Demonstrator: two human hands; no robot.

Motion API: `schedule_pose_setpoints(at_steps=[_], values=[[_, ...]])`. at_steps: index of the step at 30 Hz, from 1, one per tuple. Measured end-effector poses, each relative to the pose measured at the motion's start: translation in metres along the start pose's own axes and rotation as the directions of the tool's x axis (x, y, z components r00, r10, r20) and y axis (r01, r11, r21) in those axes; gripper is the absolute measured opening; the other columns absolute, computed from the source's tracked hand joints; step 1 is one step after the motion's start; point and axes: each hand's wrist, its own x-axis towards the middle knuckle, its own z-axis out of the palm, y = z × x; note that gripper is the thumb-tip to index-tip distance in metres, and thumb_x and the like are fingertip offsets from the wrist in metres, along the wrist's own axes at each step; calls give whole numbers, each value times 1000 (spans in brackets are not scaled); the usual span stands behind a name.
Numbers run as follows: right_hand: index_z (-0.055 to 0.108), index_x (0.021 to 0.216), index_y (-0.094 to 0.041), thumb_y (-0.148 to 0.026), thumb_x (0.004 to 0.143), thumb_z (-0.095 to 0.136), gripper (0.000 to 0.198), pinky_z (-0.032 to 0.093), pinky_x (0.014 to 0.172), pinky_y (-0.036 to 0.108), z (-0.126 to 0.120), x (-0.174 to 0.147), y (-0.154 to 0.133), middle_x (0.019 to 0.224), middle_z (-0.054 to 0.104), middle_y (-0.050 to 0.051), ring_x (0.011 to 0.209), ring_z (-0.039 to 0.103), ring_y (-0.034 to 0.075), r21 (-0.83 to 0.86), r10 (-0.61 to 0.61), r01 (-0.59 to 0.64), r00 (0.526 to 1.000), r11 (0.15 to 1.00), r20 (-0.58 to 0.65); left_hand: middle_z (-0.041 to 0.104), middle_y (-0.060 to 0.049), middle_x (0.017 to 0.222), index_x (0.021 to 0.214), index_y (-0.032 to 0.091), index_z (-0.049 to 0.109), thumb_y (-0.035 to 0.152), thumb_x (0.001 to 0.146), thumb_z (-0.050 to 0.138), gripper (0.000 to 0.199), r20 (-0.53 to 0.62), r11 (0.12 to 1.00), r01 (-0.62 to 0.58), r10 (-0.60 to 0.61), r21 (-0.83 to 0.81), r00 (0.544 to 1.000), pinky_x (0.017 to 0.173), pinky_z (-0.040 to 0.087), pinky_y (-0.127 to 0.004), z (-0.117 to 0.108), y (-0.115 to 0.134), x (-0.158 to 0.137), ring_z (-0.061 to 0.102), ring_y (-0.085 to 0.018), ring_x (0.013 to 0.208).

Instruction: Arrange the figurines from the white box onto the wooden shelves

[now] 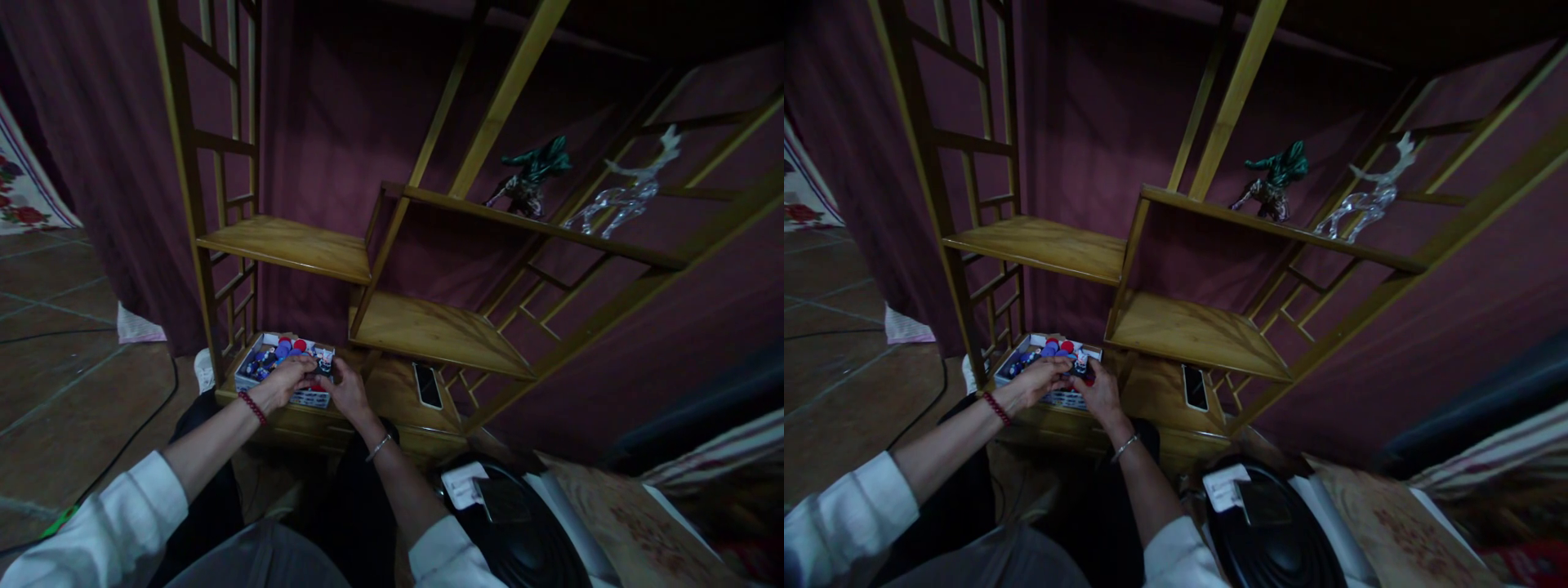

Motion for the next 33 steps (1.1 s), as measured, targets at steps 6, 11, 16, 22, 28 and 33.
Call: schedule_pose_setpoints(at_steps=[6,11,16,22,28,33], values=[[55,104,-21,-29,69,61,36,48,75,30,-16,-7,-9,94,66,3,81,61,17,56,-33,33,999,998,-3,60,-1,62,69,12,57,2,69,54,9,30,999,22,-24,45,999,58,48,-21,10,9,-11,56,-9,54],[54,104,-21,-27,69,61,36,49,77,30,-28,-10,-11,97,65,3,83,61,16,113,-47,45,999,993,15,64,-3,66,75,12,60,6,67,58,10,79,997,40,-45,72,996,63,48,-25,18,13,-14,58,-11,57],[53,106,-21,-28,70,62,38,47,80,30,-41,-14,-12,100,64,2,86,60,16,129,-57,54,998,990,19,65,-4,68,78,11,61,7,67,58,12,151,997,0,-12,82,988,64,47,-25,24,13,-15,59,-12,63],[54,108,-22,-30,69,63,41,47,80,31,-55,-16,-6,100,64,2,86,60,16,105,-48,46,999,993,17,66,-6,71,76,11,63,9,65,62,12,200,997,-30,14,75,980,64,47,-26,35,13,-16,59,-13,63],[56,106,-21,-32,68,64,41,48,79,32,-71,-20,-8,98,65,2,86,60,18,86,-40,40,999,995,2,65,-5,68,70,11,64,8,61,65,9,219,997,-48,34,56,975,62,47,-24,50,16,-23,59,-13,63],[57,106,-22,-33,67,66,42,48,80,34,-86,-20,-11,98,65,3,88,60,19,124,-38,40,999,991,-21,65,-6,69,71,10,63,8,62,65,9,245,998,-49,38,39,969,63,49,-25,64,19,-26,59,-13,64]])
